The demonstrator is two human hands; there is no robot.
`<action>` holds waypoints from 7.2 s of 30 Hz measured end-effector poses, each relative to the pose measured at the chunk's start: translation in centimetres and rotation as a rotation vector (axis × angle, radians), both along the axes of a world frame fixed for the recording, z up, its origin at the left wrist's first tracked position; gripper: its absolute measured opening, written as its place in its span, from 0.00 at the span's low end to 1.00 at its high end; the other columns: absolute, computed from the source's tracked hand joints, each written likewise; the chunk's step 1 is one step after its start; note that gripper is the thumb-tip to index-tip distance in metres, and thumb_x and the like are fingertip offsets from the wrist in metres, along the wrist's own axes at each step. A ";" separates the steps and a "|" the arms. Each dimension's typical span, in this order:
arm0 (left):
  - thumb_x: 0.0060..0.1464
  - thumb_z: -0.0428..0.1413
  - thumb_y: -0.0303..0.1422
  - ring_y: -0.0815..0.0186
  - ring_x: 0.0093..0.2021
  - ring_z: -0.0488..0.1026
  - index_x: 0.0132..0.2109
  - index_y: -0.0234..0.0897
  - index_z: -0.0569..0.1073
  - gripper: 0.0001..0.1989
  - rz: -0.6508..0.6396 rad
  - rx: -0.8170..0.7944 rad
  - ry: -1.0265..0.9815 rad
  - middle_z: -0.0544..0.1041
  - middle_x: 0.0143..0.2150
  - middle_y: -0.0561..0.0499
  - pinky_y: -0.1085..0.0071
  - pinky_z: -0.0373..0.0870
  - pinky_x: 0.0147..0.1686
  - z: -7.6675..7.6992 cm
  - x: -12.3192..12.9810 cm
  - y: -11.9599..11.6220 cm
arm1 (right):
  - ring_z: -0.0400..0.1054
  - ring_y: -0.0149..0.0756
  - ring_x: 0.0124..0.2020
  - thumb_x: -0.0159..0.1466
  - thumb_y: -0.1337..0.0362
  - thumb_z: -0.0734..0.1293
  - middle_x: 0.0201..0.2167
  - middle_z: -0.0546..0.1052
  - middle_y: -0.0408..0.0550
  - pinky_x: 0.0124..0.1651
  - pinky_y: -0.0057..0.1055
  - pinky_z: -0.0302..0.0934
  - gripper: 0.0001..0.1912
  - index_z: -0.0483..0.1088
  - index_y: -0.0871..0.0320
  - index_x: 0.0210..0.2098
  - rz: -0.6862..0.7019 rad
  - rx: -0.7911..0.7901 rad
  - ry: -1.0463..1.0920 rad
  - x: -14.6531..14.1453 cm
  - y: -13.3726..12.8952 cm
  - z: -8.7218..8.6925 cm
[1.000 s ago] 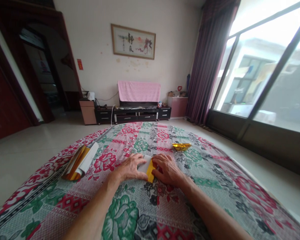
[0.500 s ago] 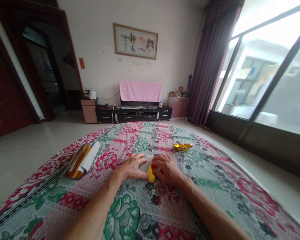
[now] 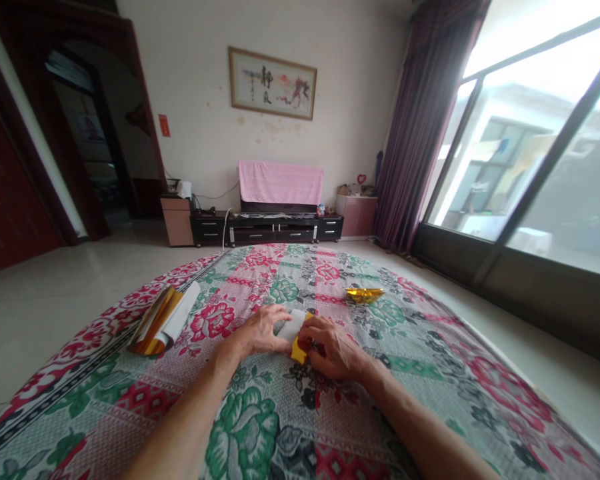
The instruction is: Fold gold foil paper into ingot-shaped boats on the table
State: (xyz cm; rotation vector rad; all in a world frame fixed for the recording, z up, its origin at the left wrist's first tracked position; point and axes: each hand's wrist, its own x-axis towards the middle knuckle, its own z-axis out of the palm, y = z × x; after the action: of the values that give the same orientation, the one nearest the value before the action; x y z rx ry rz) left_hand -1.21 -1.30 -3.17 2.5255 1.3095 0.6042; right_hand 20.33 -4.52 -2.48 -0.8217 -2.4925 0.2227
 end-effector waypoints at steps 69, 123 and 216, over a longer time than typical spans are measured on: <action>0.48 0.52 0.35 0.68 0.32 0.67 0.32 0.39 0.75 0.09 0.027 -0.046 0.031 0.70 0.30 0.52 0.74 0.61 0.31 0.6 1.5 -0.8 | 0.63 0.35 0.38 0.58 0.69 0.63 0.34 0.71 0.47 0.44 0.32 0.55 0.07 0.67 0.58 0.37 -0.165 0.070 0.007 -0.8 0.4 -0.5; 0.45 0.49 0.31 0.67 0.30 0.69 0.28 0.37 0.76 0.11 0.202 -0.059 0.176 0.76 0.31 0.47 0.73 0.61 0.29 0.8 2.2 -0.6 | 0.60 0.33 0.34 0.61 0.68 0.58 0.31 0.68 0.48 0.38 0.28 0.53 0.08 0.64 0.59 0.26 -0.465 0.116 0.020 -3.1 1.1 -1.7; 0.47 0.49 0.30 0.67 0.31 0.69 0.36 0.41 0.77 0.13 0.129 -0.145 0.023 0.75 0.34 0.50 0.74 0.62 0.32 1.1 2.0 -0.8 | 0.60 0.34 0.36 0.59 0.66 0.62 0.35 0.67 0.48 0.39 0.28 0.50 0.04 0.68 0.58 0.29 -0.586 0.050 0.042 -3.1 1.5 -2.1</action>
State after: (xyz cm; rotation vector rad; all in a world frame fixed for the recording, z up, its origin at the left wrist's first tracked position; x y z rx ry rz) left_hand 0.79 -2.14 -2.09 2.3526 1.4763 0.4874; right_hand 17.26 -3.06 -4.57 -1.4558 -2.0970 -0.0280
